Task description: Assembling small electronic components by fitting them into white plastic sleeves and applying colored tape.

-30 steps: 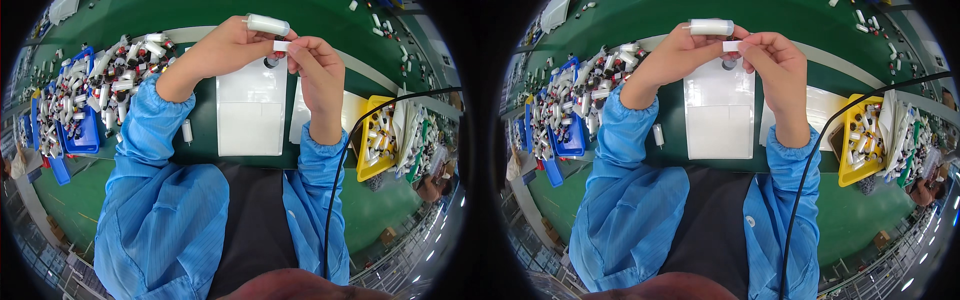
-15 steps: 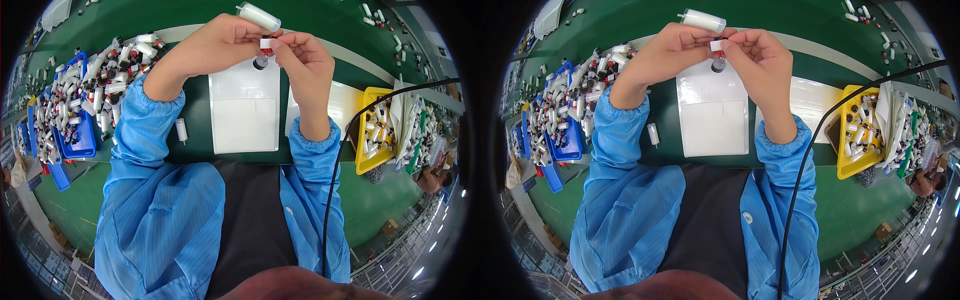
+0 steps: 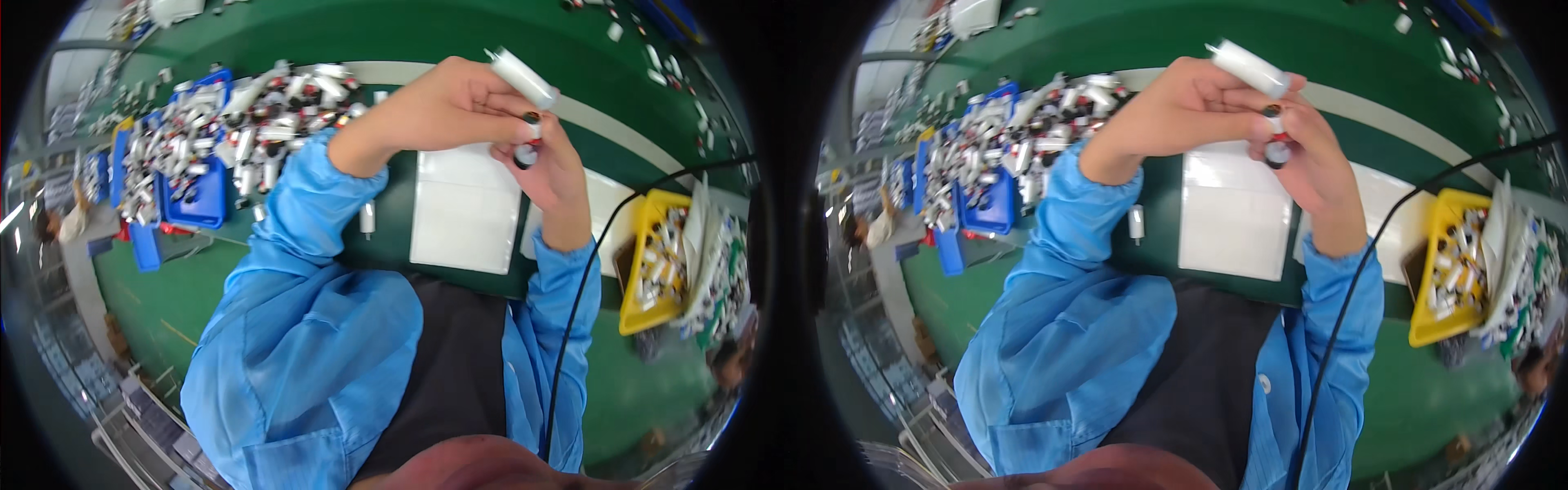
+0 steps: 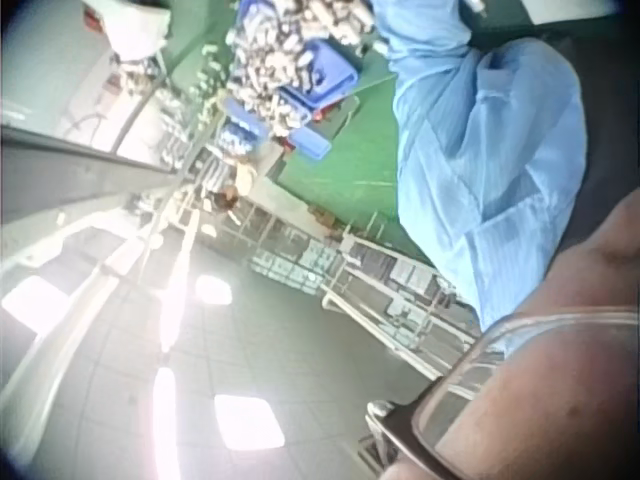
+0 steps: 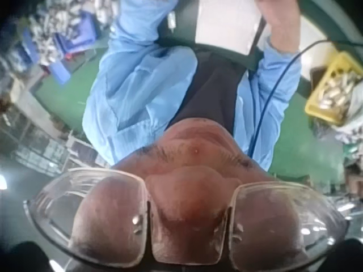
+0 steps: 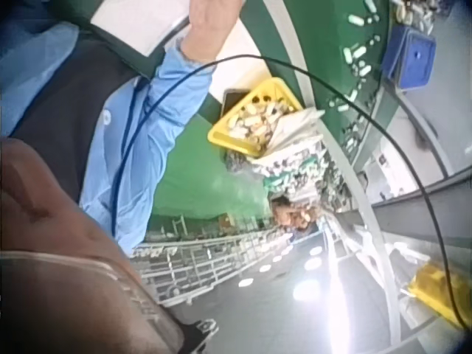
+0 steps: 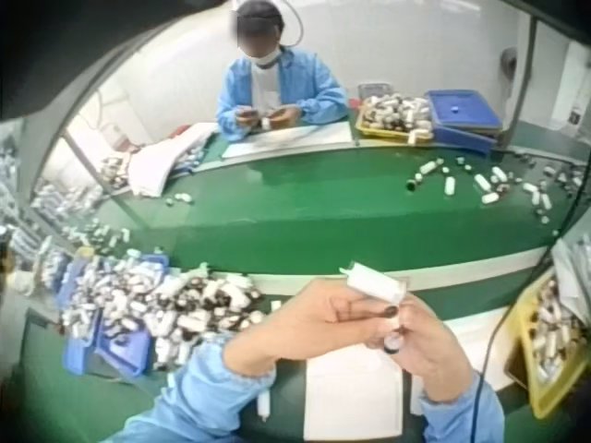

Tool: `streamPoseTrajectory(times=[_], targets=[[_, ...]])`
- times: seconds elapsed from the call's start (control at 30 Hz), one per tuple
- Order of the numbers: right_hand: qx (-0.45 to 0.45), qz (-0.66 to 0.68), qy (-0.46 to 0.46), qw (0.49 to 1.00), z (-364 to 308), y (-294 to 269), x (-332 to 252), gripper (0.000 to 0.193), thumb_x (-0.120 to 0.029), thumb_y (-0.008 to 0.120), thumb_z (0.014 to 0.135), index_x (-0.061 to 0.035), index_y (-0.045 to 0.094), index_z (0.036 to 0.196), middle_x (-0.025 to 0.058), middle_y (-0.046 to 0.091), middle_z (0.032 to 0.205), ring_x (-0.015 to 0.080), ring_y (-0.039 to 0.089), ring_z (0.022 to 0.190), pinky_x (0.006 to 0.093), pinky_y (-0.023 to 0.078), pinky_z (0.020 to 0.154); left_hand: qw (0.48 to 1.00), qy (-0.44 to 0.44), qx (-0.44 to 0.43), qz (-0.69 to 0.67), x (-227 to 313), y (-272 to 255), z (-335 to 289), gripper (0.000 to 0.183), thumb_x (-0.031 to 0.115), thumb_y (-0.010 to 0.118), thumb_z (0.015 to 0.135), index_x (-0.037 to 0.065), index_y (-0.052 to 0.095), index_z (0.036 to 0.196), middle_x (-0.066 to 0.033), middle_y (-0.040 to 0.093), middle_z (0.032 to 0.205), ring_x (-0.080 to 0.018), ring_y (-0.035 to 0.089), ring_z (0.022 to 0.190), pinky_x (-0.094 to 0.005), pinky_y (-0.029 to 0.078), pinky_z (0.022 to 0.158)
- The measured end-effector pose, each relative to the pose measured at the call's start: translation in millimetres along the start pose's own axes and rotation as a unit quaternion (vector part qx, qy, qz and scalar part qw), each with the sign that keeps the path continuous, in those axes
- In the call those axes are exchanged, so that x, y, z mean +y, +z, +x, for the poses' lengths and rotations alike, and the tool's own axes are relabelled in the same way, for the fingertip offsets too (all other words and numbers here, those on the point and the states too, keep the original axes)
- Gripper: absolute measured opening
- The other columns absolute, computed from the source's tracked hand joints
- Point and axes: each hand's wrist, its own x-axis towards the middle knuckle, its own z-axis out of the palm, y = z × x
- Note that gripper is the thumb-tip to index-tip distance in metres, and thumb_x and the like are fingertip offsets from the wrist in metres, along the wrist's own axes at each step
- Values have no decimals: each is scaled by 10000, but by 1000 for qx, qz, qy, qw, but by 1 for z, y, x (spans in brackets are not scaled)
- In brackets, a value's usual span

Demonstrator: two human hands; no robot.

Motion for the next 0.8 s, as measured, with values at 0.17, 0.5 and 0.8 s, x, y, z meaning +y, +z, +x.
streamPoseTrajectory(times=[0.17,0.5,0.8], targets=[[190,-117,-214,951,-9,-14,-9,129,-178,623,983,-51,607,975,-5,546,799,92,503,712,242,402,655,884,-123,182,413,37,-51,14,356,219,749,891,-6,692,1160,-92,747,952,-121,703,797,-274,578,719],[60,-717,-122,683,-53,-6,14,190,-128,697,820,-27,690,980,144,639,902,313,640,852,403,533,758,660,-93,85,741,-34,-211,60,510,337,662,896,42,605,1308,-213,632,1287,-380,598,1195,-428,485,1008],[64,-808,-156,564,-77,4,38,64,-75,624,745,-32,659,777,110,576,904,277,574,878,375,507,766,779,100,268,559,-152,-117,287,425,256,675,864,-5,649,1197,-236,679,1066,-376,660,1016,-419,527,874]])
